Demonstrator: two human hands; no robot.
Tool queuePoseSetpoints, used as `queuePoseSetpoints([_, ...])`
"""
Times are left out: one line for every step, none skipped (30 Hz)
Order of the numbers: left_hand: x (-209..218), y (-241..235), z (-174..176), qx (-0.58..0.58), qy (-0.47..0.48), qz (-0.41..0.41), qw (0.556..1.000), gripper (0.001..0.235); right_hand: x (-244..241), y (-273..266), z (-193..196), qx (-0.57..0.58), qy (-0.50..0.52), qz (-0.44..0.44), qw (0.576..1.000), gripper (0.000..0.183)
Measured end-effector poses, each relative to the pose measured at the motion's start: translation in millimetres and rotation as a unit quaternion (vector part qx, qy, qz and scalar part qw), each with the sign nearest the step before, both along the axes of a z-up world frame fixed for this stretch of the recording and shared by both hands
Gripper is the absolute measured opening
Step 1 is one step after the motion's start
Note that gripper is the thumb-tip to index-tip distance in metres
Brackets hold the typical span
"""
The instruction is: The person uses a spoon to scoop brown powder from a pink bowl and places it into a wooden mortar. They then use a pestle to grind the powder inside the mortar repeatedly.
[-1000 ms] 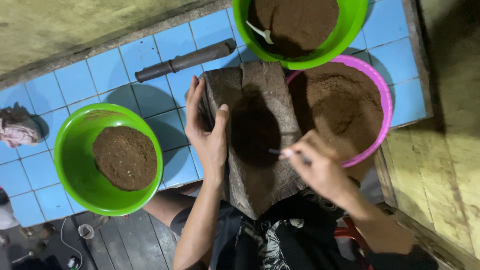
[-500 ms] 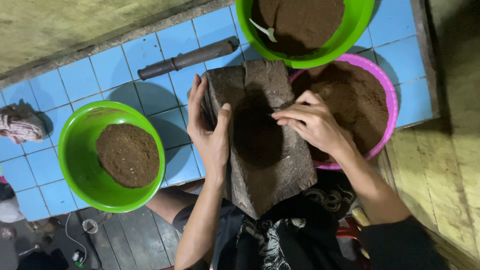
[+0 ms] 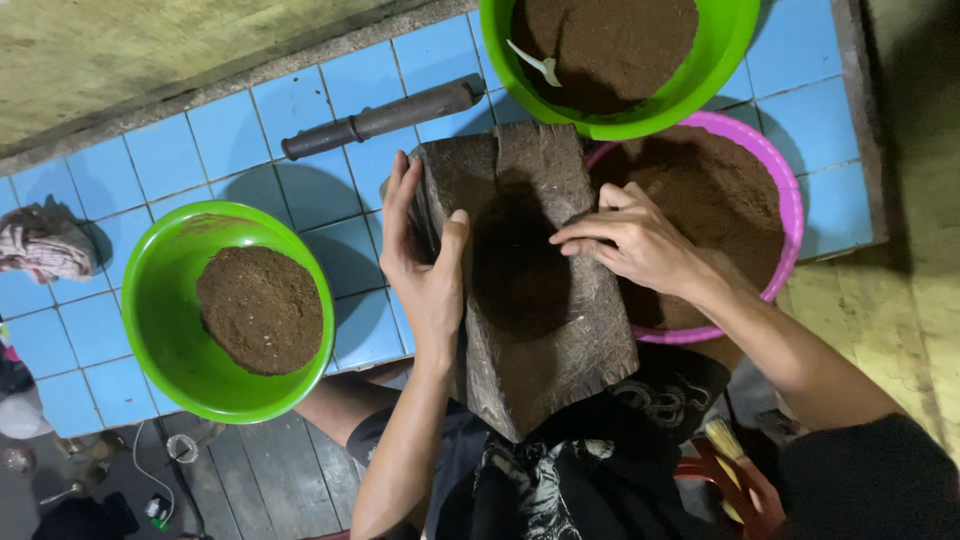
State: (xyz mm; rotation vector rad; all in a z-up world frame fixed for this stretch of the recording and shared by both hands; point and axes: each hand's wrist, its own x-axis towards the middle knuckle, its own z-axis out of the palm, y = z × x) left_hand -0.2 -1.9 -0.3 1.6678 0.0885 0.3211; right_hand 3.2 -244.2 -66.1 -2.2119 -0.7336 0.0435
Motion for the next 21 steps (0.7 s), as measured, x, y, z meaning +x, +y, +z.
queuePoseSetpoints([-0.2,0.2,0.4,-0.002,-0.001,-0.001,1.0,0.053,-1.3,1.3,7.1,-0.002,-0.001,-0.001,1.0,0.024])
queuePoseSetpoints([-0.3,0.1,0.7,0.001,0.002,-0.001,1.0,0.053,-2.5,2.4,14.0,0.007,0.046,-0.012,0.999,0.025])
queuePoseSetpoints([-0.7,0.3,0.9,0.004,0.005,-0.001,1.0,0.053,-4.2,3.8,20.6,0.016,0.093,-0.023,0.995,0.028])
queuePoseSetpoints([0.2,-0.9,0.8,0.002,0.005,-0.002,1.0,0.053,-7.7,1.8,22.7,0.015,0.093,-0.024,0.995,0.028])
queuePoseSetpoints([-0.1,-0.7,1.1,0.004,0.004,-0.002,1.0,0.053,-11.5,1.4,24.1,0.018,0.125,-0.046,0.991,0.026])
queuePoseSetpoints([-0.5,-0.3,1.2,0.005,0.003,-0.002,1.0,0.053,-15.5,1.0,25.4,0.021,0.156,-0.067,0.985,0.027])
queuePoseSetpoints([-0.8,0.0,1.6,0.005,0.004,-0.002,1.0,0.053,-18.3,3.2,27.5,0.022,0.157,-0.067,0.985,0.027])
queuePoseSetpoints([-1.2,0.1,2.2,0.004,0.004,-0.003,1.0,0.053,-21.1,5.2,29.7,0.024,0.184,-0.083,0.979,0.031])
queuePoseSetpoints([-0.6,-0.9,2.9,0.001,0.003,-0.004,1.0,0.053,-23.4,6.0,32.6,0.026,0.21,-0.1,0.972,0.036])
queuePoseSetpoints([-0.6,-0.8,2.2,0.0,0.004,-0.005,1.0,0.053,-25.7,7.1,40.4,0.026,0.21,-0.101,0.972,0.036])
queuePoseSetpoints([-0.6,-0.4,1.4,0.003,0.005,-0.005,1.0,0.054,-27.3,8.5,48.2,0.019,0.224,-0.108,0.968,0.033])
queuePoseSetpoints([-0.8,0.3,0.7,0.005,0.006,-0.006,1.0,0.054,-29.1,10.2,56.1,0.013,0.237,-0.116,0.965,0.031])
queuePoseSetpoints([-0.6,0.5,1.5,0.003,0.006,-0.005,1.0,0.054,-30.6,10.5,54.6,0.011,0.236,-0.115,0.965,0.031])
queuePoseSetpoints([-0.5,0.6,2.2,0.001,0.005,-0.006,1.0,0.054,-32.0,10.8,53.1,0.022,0.236,-0.122,0.964,0.03])
queuePoseSetpoints([-0.7,0.7,3.0,-0.001,0.005,-0.007,1.0,0.054,-34.0,11.2,51.5,0.032,0.236,-0.129,0.963,0.029])
queuePoseSetpoints([-0.8,0.5,2.6,-0.002,0.005,-0.007,1.0,0.054,-36.0,11.2,47.6,0.031,0.236,-0.129,0.963,0.029])
queuePoseSetpoints([-0.6,0.8,2.4,-0.001,0.004,-0.007,1.0,0.054,-37.5,11.8,43.3,0.049,0.236,-0.138,0.961,0.027])
queuePoseSetpoints([-0.5,0.9,2.4,-0.001,0.003,-0.007,1.0,0.054,-38.9,12.3,39.2,0.066,0.235,-0.148,0.958,0.026])
queuePoseSetpoints([-0.7,1.1,1.7,-0.001,0.003,-0.007,1.0,0.054,-40.0,12.3,35.8,0.066,0.235,-0.148,0.958,0.026])
queuePoseSetpoints([-0.7,1.2,1.1,-0.002,0.003,-0.006,1.0,0.054,-41.0,12.1,32.4,0.083,0.234,-0.158,0.956,0.024])
queuePoseSetpoints([-0.4,1.1,0.6,-0.002,0.003,-0.006,1.0,0.054,-41.8,11.9,29.1,0.101,0.233,-0.169,0.952,0.023])
